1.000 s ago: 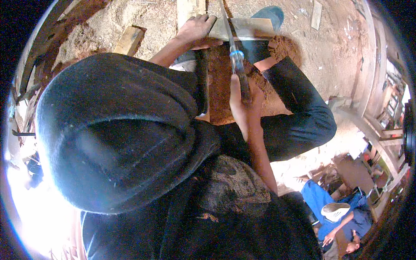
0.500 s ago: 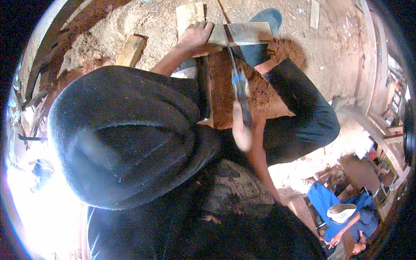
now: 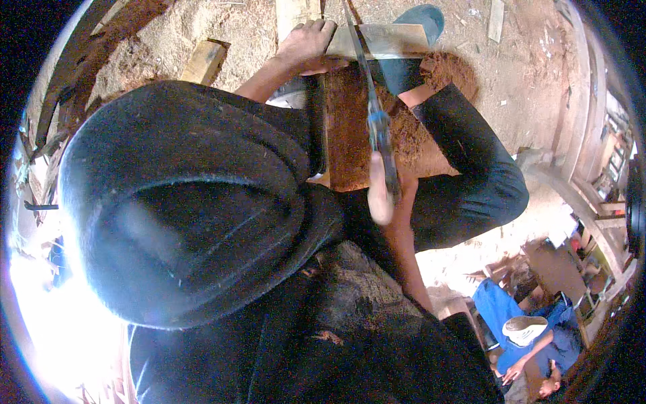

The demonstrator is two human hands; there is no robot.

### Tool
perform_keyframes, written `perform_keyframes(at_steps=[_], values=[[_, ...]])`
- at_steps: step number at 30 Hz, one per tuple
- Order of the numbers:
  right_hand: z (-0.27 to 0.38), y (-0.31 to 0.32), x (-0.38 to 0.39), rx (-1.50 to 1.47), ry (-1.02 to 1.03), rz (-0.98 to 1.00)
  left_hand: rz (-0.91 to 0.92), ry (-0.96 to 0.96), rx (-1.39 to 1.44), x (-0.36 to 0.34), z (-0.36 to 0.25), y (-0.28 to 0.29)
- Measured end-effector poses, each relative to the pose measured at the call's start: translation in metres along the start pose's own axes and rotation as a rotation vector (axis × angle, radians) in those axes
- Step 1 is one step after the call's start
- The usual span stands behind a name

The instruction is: The person sits on the floor and uses a hand saw to cut a small wooden block held between their legs. They repeatedly saw back and forth along the same line to split the wood.

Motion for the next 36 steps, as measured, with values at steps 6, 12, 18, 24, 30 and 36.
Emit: perform_keyframes(at_steps=[6, 12, 18, 24, 30, 36], values=[[0.022, -0.024, -0.042, -0.066, -0.05, 0.094, 0.051, 0.023, -0.016, 0.003, 0.0, -0.004], [0.015, -0.011, -0.02, 0.062, -0.018, 0.028, 0.008, 0.033, -0.016, 0.002, -0.001, -0.001], [0.022, -0.023, -0.047, 0.098, 0.004, 0.08, -0.005, 0.004, -0.037, 0.004, 0.001, -0.007], [0.025, -0.014, -0.02, 0.088, 0.004, 0.1, -0.031, -0.014, -0.034, 0.006, -0.002, 0.006], [0.034, -0.012, -0.022, 0.033, 0.08, 0.022, 0.033, 0.008, -0.067, 0.006, 0.005, 0.0], [0.02, -0.009, -0.017, -0.011, -0.004, 0.055, 0.025, 0.013, -0.014, 0.0, -0.005, -0.002]])
Point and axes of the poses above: each hand's wrist, its own x-axis away from the middle knuckle, its own y-axis out of the back of the hand, z = x × y, the point moved 9 cm from there along -x, towards the middle knuckle, and after that the axes turned 8 degrees about x, right-handed, at the moved point
